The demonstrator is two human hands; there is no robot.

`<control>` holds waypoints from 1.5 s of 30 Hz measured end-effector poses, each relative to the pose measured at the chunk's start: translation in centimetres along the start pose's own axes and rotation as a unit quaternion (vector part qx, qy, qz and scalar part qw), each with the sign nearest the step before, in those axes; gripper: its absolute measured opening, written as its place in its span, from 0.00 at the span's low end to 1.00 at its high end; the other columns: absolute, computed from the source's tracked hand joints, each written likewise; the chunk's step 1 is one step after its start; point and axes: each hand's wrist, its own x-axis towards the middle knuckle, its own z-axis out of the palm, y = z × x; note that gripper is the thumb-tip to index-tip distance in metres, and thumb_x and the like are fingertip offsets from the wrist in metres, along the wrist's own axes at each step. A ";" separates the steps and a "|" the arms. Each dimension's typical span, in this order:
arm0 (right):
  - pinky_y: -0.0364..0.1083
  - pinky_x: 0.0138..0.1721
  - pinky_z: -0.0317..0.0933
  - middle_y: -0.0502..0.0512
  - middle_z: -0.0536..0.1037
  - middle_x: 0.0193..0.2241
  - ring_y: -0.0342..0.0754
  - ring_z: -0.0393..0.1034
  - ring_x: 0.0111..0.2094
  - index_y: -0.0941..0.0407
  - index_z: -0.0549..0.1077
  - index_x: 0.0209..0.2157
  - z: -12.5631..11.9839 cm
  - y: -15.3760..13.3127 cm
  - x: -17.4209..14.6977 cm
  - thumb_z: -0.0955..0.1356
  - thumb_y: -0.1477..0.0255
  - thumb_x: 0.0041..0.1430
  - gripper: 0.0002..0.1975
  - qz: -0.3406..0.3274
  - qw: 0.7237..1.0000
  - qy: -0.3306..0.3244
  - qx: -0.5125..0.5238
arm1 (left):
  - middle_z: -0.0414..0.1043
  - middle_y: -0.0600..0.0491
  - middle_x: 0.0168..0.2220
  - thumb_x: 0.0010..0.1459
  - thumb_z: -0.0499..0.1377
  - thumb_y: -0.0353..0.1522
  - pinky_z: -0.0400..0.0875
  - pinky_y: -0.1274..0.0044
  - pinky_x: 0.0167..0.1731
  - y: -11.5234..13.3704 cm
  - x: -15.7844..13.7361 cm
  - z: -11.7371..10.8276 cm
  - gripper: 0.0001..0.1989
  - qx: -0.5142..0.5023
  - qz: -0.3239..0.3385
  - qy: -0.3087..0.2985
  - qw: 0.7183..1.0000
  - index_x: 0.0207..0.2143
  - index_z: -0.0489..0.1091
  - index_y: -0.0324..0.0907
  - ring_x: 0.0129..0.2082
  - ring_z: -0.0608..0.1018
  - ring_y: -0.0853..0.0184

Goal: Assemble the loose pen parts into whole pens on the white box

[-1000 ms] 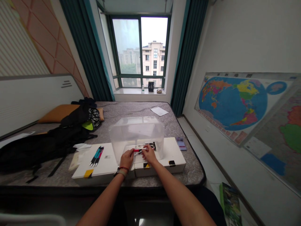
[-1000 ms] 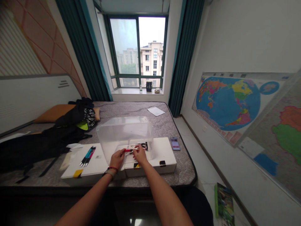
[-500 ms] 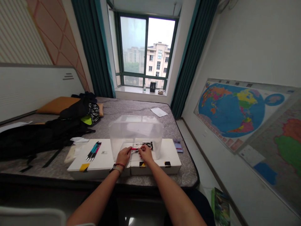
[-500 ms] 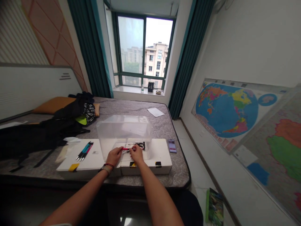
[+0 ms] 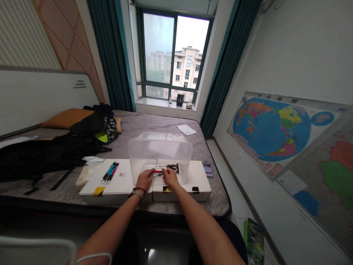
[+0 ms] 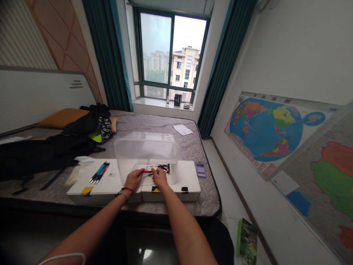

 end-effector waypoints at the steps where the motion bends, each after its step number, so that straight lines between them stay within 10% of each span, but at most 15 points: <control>1: 0.39 0.18 0.56 0.47 0.69 0.15 0.40 0.63 0.14 0.55 0.63 0.22 0.0 0.0 0.0 0.61 0.51 0.57 0.22 0.000 1.000 0.000 -0.013 | 0.75 0.50 0.35 0.61 0.49 0.33 0.69 0.77 0.37 0.0 0.0 0.0 0.14 0.000 0.000 0.000 1.000 0.44 0.72 0.43 0.34 0.76 0.65; 45: 0.38 0.15 0.54 0.47 0.70 0.15 0.40 0.62 0.14 0.56 0.65 0.23 0.0 0.4 0.3 0.67 0.54 0.50 0.19 0.016 0.998 0.009 0.064 | 0.72 0.50 0.30 0.60 0.51 0.31 0.68 0.77 0.34 0.5 -0.1 -0.4 0.13 -0.013 -0.009 0.006 1.000 0.43 0.73 0.43 0.30 0.74 0.66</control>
